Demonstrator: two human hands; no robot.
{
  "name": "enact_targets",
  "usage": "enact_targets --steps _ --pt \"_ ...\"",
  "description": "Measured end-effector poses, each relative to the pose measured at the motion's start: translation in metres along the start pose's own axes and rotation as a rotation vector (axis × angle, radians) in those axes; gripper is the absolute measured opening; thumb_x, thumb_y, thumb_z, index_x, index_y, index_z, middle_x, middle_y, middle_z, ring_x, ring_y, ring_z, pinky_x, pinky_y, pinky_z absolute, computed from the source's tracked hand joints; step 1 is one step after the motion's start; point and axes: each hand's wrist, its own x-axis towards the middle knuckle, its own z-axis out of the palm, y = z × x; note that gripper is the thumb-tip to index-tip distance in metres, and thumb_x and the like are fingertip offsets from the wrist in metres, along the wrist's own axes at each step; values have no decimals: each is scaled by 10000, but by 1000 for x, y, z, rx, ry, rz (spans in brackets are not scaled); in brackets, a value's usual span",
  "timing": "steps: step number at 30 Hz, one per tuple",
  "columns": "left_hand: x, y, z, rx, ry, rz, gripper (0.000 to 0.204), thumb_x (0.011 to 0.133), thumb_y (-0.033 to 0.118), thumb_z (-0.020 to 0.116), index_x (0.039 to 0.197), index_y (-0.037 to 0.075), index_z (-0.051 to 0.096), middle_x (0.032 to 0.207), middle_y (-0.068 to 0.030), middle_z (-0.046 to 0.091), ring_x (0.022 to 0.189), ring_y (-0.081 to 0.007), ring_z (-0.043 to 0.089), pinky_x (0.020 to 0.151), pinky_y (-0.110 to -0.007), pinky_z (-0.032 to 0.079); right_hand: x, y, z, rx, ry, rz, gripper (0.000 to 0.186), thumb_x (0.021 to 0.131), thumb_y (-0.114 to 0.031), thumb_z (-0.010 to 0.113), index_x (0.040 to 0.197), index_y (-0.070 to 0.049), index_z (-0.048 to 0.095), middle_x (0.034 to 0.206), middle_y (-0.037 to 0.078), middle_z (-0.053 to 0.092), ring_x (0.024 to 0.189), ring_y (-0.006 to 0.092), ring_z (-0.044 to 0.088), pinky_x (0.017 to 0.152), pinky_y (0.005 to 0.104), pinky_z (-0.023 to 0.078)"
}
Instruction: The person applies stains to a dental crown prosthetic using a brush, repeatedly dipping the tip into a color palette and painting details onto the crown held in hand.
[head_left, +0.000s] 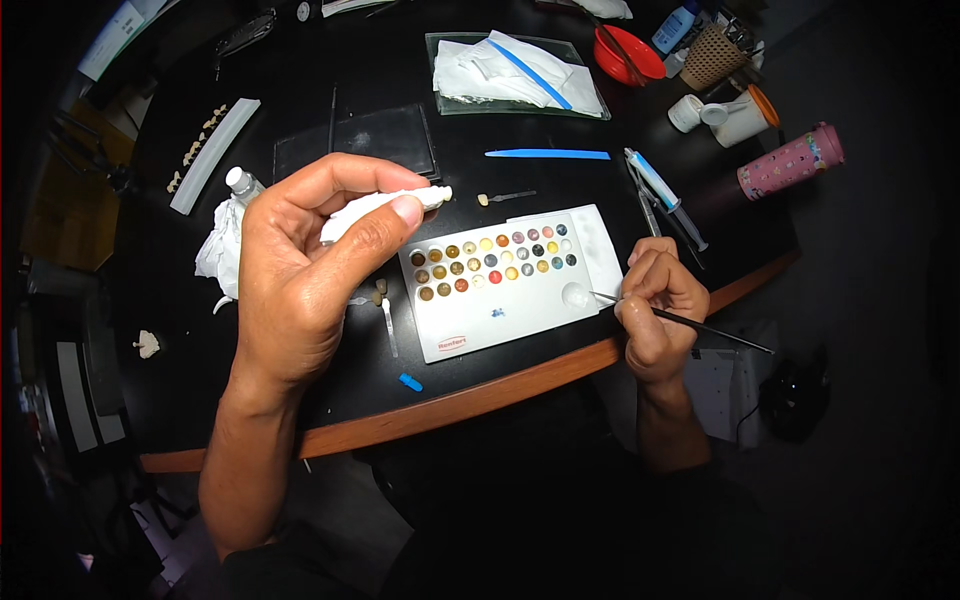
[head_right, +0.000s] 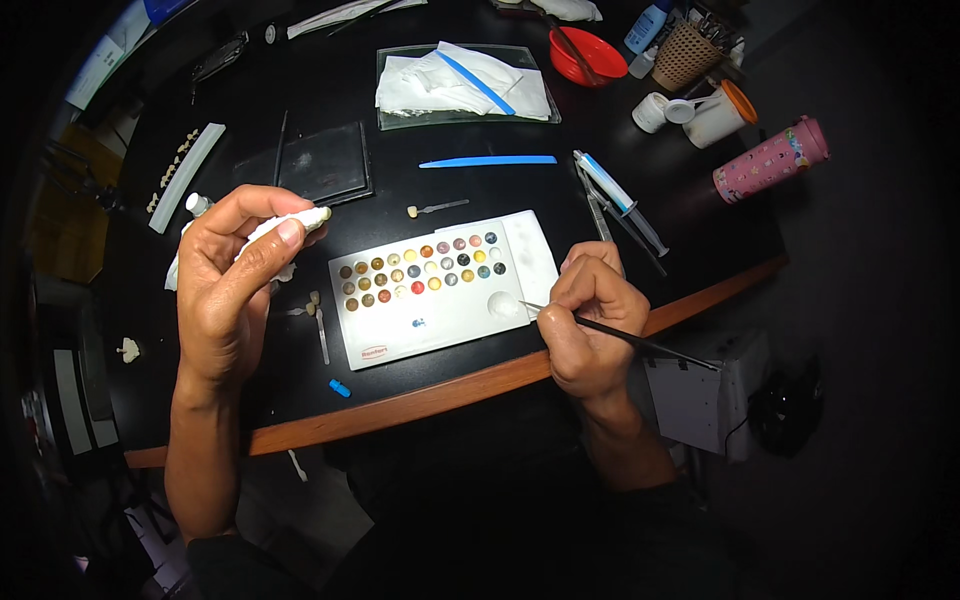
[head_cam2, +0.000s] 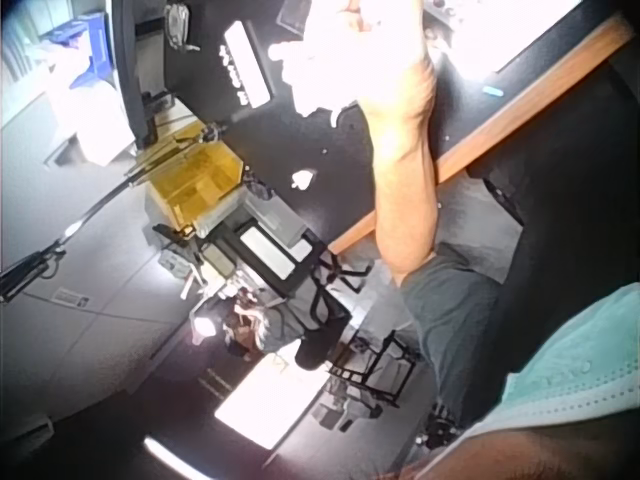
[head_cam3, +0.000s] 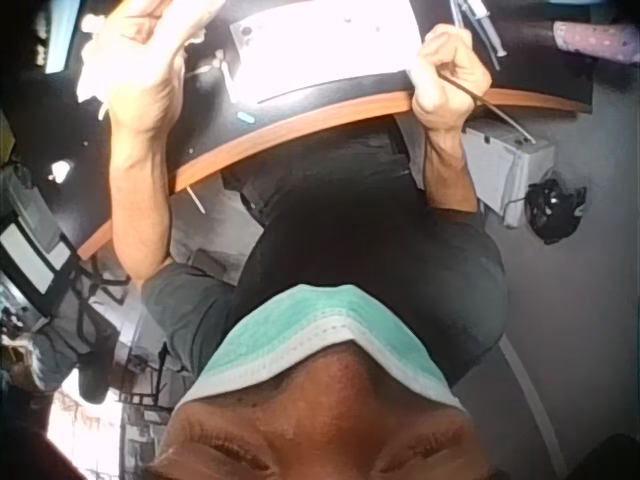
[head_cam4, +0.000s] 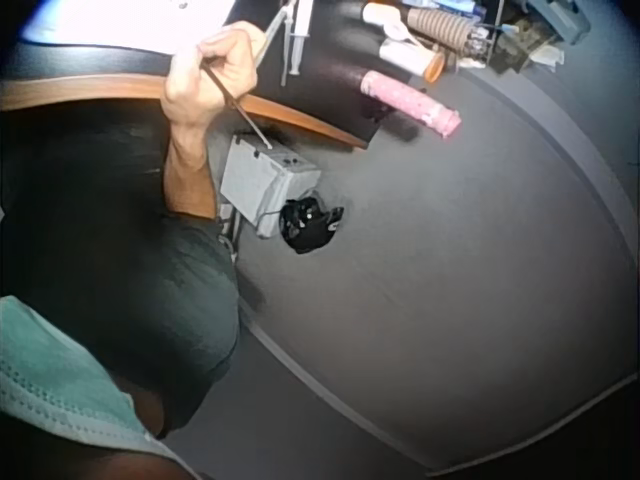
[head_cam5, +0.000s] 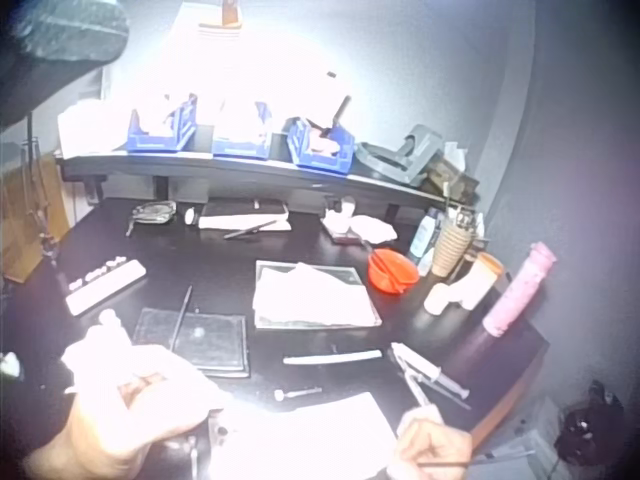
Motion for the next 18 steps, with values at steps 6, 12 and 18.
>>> enact_targets --steps 6,12,18 --pt "2 -2 1 -47 -30 -1 146 890 73 665 1010 -8 683 936 -78 699 881 -104 640 833 -239 473 4 -2 1 138 87 -13 116 608 40 491 642 -63 448 594 36 467 759 164 401 778 321 368" --pt "-1 -8 -4 -52 -48 -21 146 927 82 666 1038 -13 666 992 -78 678 924 -102 625 855 -237 482 47 -26 26 295 -190 -147 107 697 21 613 790 -10 571 702 72 568 840 182 475 872 360 385" --pt "4 -19 -5 17 -50 84 144 937 22 633 1068 -36 633 1027 -97 649 970 -114 613 838 -247 517 102 -30 43 399 -503 -264 127 755 48 687 845 7 607 769 103 621 978 240 565 914 407 486"
